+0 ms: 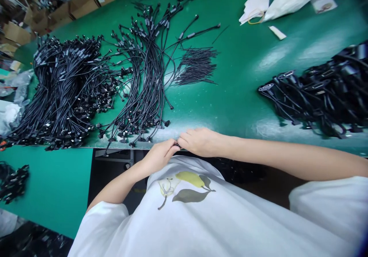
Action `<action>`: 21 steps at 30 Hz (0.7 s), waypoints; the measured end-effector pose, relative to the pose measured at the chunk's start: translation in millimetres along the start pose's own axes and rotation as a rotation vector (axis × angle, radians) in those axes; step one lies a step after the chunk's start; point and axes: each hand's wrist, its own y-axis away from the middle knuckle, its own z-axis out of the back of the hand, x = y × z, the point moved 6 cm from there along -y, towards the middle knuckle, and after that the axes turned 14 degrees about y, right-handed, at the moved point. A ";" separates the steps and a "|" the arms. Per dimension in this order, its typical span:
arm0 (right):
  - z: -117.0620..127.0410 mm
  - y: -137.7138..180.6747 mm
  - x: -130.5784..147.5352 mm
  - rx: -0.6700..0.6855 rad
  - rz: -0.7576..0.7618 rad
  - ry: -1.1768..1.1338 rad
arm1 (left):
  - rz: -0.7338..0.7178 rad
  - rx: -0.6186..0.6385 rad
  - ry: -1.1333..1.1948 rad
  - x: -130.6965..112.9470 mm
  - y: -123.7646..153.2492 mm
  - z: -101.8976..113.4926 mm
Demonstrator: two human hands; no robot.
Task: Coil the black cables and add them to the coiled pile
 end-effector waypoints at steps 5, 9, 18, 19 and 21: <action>-4.7 1.6 -3.8 0.163 -0.029 -0.247 | -0.101 0.032 -0.389 -0.9 3.1 -5.6; -12.2 2.7 -5.3 0.276 -0.118 -0.368 | -0.131 -0.004 -0.592 3.1 -0.6 -6.8; -0.7 5.5 -21.8 0.324 -0.217 -0.529 | -0.264 -0.012 -0.645 -7.1 -8.7 -0.7; -2.9 5.8 -21.0 0.321 -0.211 -0.530 | -0.263 -0.013 -0.647 -5.8 -9.7 -0.8; -10.0 5.9 -17.3 0.308 -0.200 -0.482 | -0.260 -0.013 -0.632 -3.1 -12.4 -1.7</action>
